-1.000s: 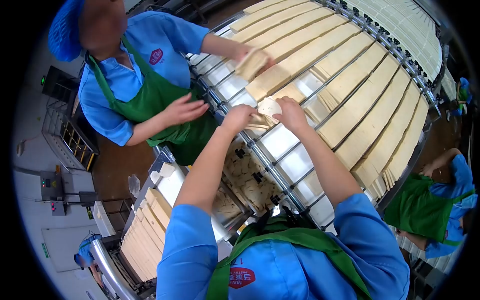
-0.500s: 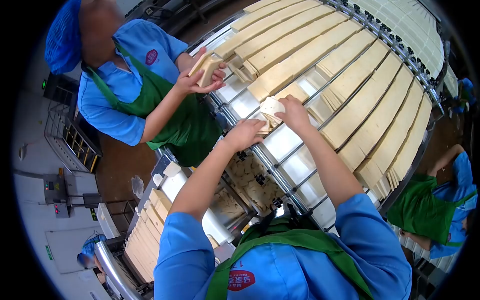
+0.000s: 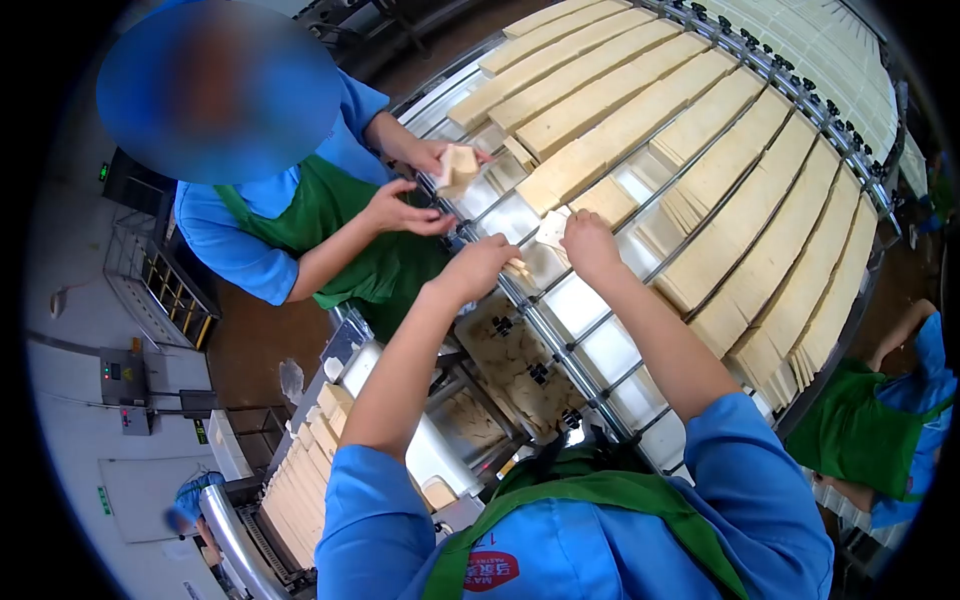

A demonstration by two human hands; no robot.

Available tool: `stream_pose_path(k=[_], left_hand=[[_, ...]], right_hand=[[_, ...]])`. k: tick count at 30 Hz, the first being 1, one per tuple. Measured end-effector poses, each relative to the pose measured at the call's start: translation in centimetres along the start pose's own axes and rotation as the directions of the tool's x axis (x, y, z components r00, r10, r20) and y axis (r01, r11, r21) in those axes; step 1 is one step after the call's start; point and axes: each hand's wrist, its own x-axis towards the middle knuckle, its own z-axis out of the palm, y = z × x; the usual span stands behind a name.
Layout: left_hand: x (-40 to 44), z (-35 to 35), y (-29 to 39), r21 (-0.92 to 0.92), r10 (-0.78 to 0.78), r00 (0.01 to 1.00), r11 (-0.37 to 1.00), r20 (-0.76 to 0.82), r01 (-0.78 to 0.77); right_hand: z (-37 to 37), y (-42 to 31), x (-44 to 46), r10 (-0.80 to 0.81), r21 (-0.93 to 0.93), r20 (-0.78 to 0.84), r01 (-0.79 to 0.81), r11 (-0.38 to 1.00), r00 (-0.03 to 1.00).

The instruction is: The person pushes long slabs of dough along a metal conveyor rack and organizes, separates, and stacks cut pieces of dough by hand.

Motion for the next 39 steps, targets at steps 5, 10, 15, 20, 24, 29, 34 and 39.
stream_pose_path(k=[5, 10, 15, 20, 24, 29, 34, 39], left_hand=[[-1.7, 0.4, 1.7, -0.128, 0.019, 0.999, 0.992, -0.043, -0.024], [-3.6, -0.1, 1.7, -0.104, 0.026, 0.998, 0.994, -0.053, -0.031], [-4.0, -0.9, 1.6, 0.013, 0.046, 0.980, 0.999, -0.195, -0.044], [-2.0, 0.3, 2.8, 0.190, 0.073, 0.989, 0.981, -0.126, -0.049], [0.4, 2.5, 3.5, 0.373, 0.144, 0.978, 0.925, -0.151, -0.078], [2.7, 3.5, 2.5, 0.326, 0.159, 0.961, 0.942, -0.226, -0.079], [2.8, 4.6, 2.3, 0.347, 0.071, 0.986, 0.938, -0.149, -0.015], [2.9, 5.5, 2.1, 0.290, 0.077, 0.913, 0.956, -0.400, 0.047]], right_hand=[[0.7, -0.4, 1.3, 0.101, 0.301, 0.191, -0.156, 0.941, 0.977], [-0.1, 2.0, 3.6, -0.069, 0.486, 0.519, -0.228, 0.844, 0.852], [0.8, 2.0, 4.0, -0.152, 0.659, 0.499, -0.260, 0.706, 0.853], [0.2, -1.7, 1.3, 0.117, 0.506, 0.357, -0.297, 0.809, 0.927], [-0.6, -1.8, -0.4, 0.194, 0.416, -0.009, -0.173, 0.893, 0.981], [0.8, -0.6, -0.6, 0.172, 0.417, -0.046, -0.138, 0.899, 0.984], [2.1, -0.5, -1.1, 0.204, 0.314, -0.126, -0.156, 0.936, 0.971], [1.0, 1.1, -1.1, 0.082, 0.550, -0.127, 0.001, 0.835, 0.988]])
